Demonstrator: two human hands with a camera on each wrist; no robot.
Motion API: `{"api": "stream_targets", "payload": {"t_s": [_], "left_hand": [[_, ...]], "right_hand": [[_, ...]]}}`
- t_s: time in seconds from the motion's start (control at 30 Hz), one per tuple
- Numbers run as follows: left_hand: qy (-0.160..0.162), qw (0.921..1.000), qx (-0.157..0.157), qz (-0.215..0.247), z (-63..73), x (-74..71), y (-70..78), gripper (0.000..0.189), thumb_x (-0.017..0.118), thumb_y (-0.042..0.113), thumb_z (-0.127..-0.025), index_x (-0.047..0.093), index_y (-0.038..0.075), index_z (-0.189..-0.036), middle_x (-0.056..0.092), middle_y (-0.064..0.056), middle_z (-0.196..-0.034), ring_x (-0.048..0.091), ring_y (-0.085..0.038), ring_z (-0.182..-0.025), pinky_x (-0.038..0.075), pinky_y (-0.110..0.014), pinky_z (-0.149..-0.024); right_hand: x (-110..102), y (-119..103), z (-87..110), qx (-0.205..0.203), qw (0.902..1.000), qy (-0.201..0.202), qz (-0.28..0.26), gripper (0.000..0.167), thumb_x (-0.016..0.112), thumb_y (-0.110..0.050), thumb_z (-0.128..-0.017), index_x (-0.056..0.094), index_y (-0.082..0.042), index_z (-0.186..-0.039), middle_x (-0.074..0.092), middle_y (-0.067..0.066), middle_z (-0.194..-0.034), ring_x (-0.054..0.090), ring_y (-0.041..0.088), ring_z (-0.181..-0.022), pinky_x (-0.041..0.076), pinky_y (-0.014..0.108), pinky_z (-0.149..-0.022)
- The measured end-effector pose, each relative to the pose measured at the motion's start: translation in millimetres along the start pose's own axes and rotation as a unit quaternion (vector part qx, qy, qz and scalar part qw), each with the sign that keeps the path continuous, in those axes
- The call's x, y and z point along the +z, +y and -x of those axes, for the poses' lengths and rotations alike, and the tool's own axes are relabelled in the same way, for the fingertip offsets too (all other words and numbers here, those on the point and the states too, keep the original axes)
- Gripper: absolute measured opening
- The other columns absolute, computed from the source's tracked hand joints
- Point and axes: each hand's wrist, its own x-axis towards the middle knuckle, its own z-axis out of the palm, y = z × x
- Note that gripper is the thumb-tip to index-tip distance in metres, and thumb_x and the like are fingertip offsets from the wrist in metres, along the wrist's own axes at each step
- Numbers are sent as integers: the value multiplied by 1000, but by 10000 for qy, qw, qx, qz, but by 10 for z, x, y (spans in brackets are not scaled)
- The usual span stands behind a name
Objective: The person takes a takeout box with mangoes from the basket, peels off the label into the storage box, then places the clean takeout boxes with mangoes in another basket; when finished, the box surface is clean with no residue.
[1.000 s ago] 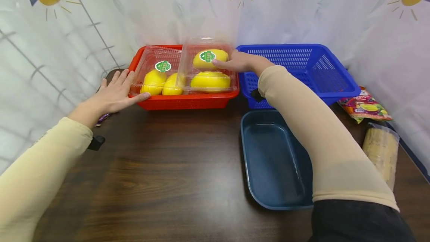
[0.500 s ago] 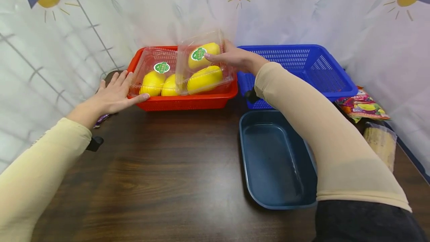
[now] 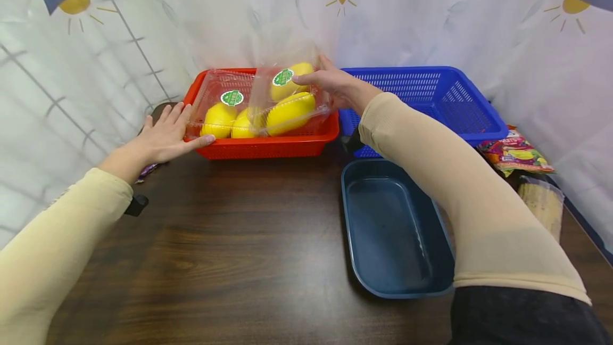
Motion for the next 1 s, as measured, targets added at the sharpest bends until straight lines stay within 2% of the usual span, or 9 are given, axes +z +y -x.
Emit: {"api": "stream_targets", "payload": {"t_s": [0.1, 0.3, 0.43, 0.57, 0.63, 0.7, 0.77, 0.87, 1.0], "left_hand": [[-9, 10000, 1, 18, -8, 11, -3, 117, 35, 83, -90, -11, 2, -162, -8, -31, -168, -6, -56, -153, -6, -79, -116], [18, 10000, 8, 18, -13, 14, -9, 118, 36, 83, -90, -11, 3, -162, -8, -30, -168, -5, -56, -153, -5, -79, -116], [33, 10000, 31, 32, -18, 23, -22, 118, 35, 84, -90, -12, 3, -162, -9, -30, -168, -6, -56, -153, -6, -79, -116], [73, 9999, 75, 53, -30, 18, -13, 119, 33, 86, -89, -13, 5, -162, -11, -29, -169, -8, -56, -153, -7, -79, -116], [75, 9999, 98, 42, -38, 7, 4, 118, 32, 86, -89, -13, 5, -162, -12, -28, -169, -9, -55, -154, -7, -79, -116], [87, 9999, 129, -3, -48, -1, 21, 117, 32, 86, -89, -13, 5, -162, -12, -28, -169, -8, -55, -154, -7, -79, -116], [92, 9998, 146, -41, -60, -4, 35, 116, 31, 85, -90, -13, 6, -163, -12, -27, -169, -8, -55, -154, -7, -78, -117], [86, 9998, 162, -45, -65, -11, 64, 115, 30, 86, -89, -12, 8, -163, -13, -26, -169, -9, -54, -154, -7, -77, -117], [23, 9999, 154, 48, -41, -38, 99, 116, 31, 86, -89, -13, 8, -163, -15, -25, -169, -11, -53, -154, -8, -77, -117]], "right_hand": [[24, 29, 35, 27, 9997, 246, -59, 81, 58, -25, -104, 5, -48, -161, 26, 3, -167, 40, 27, -142, 41, 51, -118], [104, 11, 240, -230, 9974, 593, -339, 89, 60, -25, -102, -2, -45, -162, 19, 0, -169, 43, 28, -144, 41, 49, -119], [203, -29, 548, -678, 9949, 622, -423, 90, 62, -25, -101, 1, -48, -162, 15, -2, -170, 40, 29, -147, 39, 53, -119], [359, 57, 959, -1188, 9922, 240, -282, 85, 61, -27, -101, 6, -49, -161, 20, 2, -167, 47, 34, -140, 50, 51, -109], [453, 177, 1173, -1372, 9903, -6, -215, 83, 59, -26, -101, 7, -48, -161, 24, 6, -165, 52, 37, -132, 57, 46, -100], [550, 338, 1362, -1452, 9892, -181, -89, 82, 56, -22, -101, 8, -45, -162, 24, 8, -165, 52, 37, -129, 57, 43, -98], [637, 533, 1521, -1441, 9889, -349, 20, 83, 56, -21, -100, 7, -43, -163, 21, 6, -167, 48, 38, -134, 55, 48, -102], [746, 845, 1705, -1327, 9894, -507, 297, 88, 62, -30, -99, 4, -41, -164, 10, 2, -171, 34, 39, -145, 51, 57, -105], [887, 1164, 1856, -1107, 9894, -431, 839, 98, 70, -44, -93, 3, -38, -165, 5, 5, -173, 30, 44, -147, 52, 61, -102]]}}
